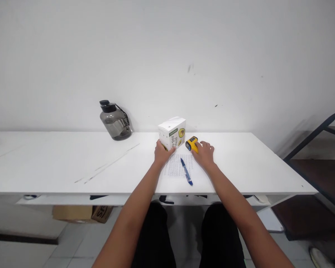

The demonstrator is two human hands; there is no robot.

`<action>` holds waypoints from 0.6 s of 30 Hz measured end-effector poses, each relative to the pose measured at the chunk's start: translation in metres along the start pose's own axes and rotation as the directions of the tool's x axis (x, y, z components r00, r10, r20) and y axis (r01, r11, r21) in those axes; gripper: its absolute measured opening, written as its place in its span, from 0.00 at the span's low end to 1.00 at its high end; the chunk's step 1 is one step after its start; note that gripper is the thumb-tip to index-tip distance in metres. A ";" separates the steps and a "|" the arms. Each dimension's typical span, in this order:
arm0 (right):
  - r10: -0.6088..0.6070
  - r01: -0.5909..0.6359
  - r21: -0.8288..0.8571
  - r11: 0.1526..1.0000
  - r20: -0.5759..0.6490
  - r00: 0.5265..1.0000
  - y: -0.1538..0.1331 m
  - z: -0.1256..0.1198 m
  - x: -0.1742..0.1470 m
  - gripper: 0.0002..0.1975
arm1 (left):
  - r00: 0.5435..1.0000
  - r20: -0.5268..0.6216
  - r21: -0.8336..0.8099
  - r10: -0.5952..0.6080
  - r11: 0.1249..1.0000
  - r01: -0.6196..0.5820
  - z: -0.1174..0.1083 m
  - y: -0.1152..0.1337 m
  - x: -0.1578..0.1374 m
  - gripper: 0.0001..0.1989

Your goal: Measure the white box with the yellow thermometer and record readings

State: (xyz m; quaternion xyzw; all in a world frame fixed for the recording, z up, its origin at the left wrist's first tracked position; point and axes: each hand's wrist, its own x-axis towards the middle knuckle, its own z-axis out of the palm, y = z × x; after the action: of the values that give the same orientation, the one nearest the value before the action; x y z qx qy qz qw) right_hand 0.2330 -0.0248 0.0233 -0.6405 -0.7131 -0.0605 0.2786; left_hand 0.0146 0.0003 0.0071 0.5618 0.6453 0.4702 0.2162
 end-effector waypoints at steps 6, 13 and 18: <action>-0.060 0.004 0.231 0.973 0.238 0.969 -0.043 -0.013 -0.023 0.23 | 0.997 0.033 0.344 0.065 0.936 -0.072 0.000 0.003 -0.025 0.51; -0.123 -0.101 0.574 0.812 0.339 0.933 -0.029 -0.026 -0.041 0.13 | 0.993 0.115 0.467 0.027 0.881 -0.079 -0.017 -0.001 -0.078 0.38; -0.013 -0.354 0.883 0.309 0.376 0.926 -0.002 -0.039 -0.053 0.20 | 0.990 0.135 0.478 0.037 0.873 -0.097 -0.024 -0.002 -0.088 0.36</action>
State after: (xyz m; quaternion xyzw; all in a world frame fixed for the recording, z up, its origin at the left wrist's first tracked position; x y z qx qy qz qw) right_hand 0.2450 -0.0891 0.0318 -0.4334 -0.5762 0.4958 0.4841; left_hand 0.0186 -0.0900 -0.0056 0.6477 0.7080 0.2663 0.0915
